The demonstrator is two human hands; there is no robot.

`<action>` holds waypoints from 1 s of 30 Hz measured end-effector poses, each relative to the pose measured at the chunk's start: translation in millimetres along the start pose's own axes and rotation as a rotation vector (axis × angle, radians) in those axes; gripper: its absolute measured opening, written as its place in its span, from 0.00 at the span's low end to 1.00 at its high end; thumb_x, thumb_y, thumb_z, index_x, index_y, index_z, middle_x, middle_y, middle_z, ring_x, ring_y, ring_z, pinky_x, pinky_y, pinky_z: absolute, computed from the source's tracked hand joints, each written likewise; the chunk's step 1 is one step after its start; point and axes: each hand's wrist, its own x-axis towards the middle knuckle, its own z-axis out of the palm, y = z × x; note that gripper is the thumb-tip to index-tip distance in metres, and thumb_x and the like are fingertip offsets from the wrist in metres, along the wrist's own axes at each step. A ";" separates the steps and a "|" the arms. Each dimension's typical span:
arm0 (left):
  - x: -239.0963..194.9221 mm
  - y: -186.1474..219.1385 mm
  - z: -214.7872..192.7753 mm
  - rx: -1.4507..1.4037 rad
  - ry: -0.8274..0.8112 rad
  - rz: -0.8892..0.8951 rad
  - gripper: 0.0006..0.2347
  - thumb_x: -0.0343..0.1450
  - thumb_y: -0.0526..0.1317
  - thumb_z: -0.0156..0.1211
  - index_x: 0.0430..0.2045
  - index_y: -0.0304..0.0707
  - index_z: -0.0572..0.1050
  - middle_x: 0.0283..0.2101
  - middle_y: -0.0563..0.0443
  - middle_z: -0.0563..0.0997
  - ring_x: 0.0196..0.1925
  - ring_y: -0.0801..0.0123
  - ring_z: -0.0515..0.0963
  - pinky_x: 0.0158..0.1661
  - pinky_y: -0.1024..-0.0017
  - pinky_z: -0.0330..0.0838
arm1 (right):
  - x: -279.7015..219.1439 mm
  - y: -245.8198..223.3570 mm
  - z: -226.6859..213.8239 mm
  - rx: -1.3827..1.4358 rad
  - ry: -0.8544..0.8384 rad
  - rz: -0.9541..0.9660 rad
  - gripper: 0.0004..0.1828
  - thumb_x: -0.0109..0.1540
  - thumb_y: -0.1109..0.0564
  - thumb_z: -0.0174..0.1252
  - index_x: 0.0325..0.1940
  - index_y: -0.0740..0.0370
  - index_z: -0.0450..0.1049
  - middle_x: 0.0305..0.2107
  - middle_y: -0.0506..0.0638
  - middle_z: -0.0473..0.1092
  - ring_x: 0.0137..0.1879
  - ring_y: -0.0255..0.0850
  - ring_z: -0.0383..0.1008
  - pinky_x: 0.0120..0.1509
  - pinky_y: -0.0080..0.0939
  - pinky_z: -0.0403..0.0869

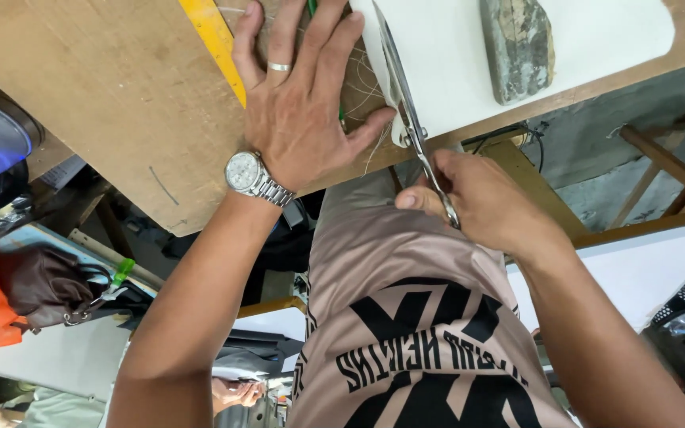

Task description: A person aligns a paper pattern on white fabric and uses scissors to cut out the shape on a workbench.

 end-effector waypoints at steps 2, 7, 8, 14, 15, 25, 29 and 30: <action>-1.7 2.5 -2.0 -0.025 -0.035 -0.029 0.39 0.88 0.69 0.90 0.81 0.34 0.81 0.87 0.43 0.75 0.88 0.39 0.69 0.82 0.26 0.54 | 2.1 1.6 3.4 -0.008 0.004 -0.003 0.42 0.59 0.15 0.61 0.46 0.56 0.78 0.42 0.54 0.79 0.47 0.51 0.81 0.52 0.57 0.82; 5.3 7.0 -7.5 -0.067 -0.004 -0.063 0.34 0.87 0.64 0.80 0.80 0.37 0.80 0.83 0.45 0.78 0.85 0.41 0.70 0.80 0.31 0.58 | -7.5 -8.1 4.1 0.101 0.018 0.118 0.27 0.69 0.33 0.73 0.51 0.59 0.81 0.41 0.50 0.79 0.45 0.44 0.84 0.54 0.52 0.90; 8.3 2.0 -15.1 -0.063 -0.004 -0.060 0.34 0.87 0.64 0.80 0.80 0.37 0.80 0.83 0.45 0.78 0.85 0.41 0.70 0.80 0.31 0.58 | -6.6 -4.7 6.5 0.104 0.019 0.114 0.27 0.69 0.33 0.73 0.51 0.59 0.81 0.41 0.50 0.79 0.45 0.44 0.84 0.54 0.52 0.90; 24.9 -31.7 -10.8 0.228 0.083 0.060 0.20 0.95 0.58 0.75 0.74 0.46 0.88 0.79 0.50 0.81 0.72 0.48 0.86 0.64 0.35 0.71 | -7.7 13.4 -8.0 0.175 -0.078 -0.105 0.24 0.71 0.34 0.72 0.43 0.58 0.82 0.31 0.49 0.81 0.35 0.43 0.87 0.41 0.45 0.88; 24.4 -33.4 -9.0 0.218 0.070 0.065 0.22 0.95 0.61 0.78 0.75 0.45 0.88 0.79 0.48 0.81 0.73 0.46 0.84 0.65 0.34 0.71 | -6.6 13.5 -10.2 0.127 -0.079 -0.095 0.24 0.71 0.33 0.71 0.43 0.56 0.82 0.29 0.49 0.81 0.33 0.43 0.87 0.41 0.45 0.87; 29.7 -30.3 -10.5 0.069 0.134 0.054 0.19 0.92 0.54 0.71 0.71 0.41 0.86 0.73 0.48 0.83 0.72 0.47 0.78 0.66 0.38 0.67 | 4.0 45.3 -3.3 0.180 -0.149 -0.175 0.27 0.70 0.29 0.65 0.48 0.55 0.82 0.31 0.47 0.79 0.31 0.40 0.88 0.34 0.40 0.91; 28.5 -29.1 -14.0 0.080 0.057 0.037 0.20 0.95 0.54 0.69 0.78 0.41 0.84 0.77 0.47 0.82 0.74 0.44 0.79 0.69 0.36 0.67 | 1.6 73.3 -11.7 0.494 -0.366 -0.322 0.26 0.74 0.34 0.65 0.40 0.58 0.82 0.35 0.57 0.86 0.37 0.46 0.91 0.37 0.42 0.94; 27.2 -28.7 -14.1 0.104 0.039 0.034 0.21 0.96 0.55 0.68 0.80 0.43 0.82 0.79 0.49 0.81 0.76 0.45 0.78 0.70 0.36 0.67 | 1.7 65.7 -13.2 0.479 -0.356 -0.308 0.30 0.70 0.29 0.65 0.42 0.59 0.84 0.36 0.57 0.87 0.40 0.47 0.92 0.40 0.44 0.96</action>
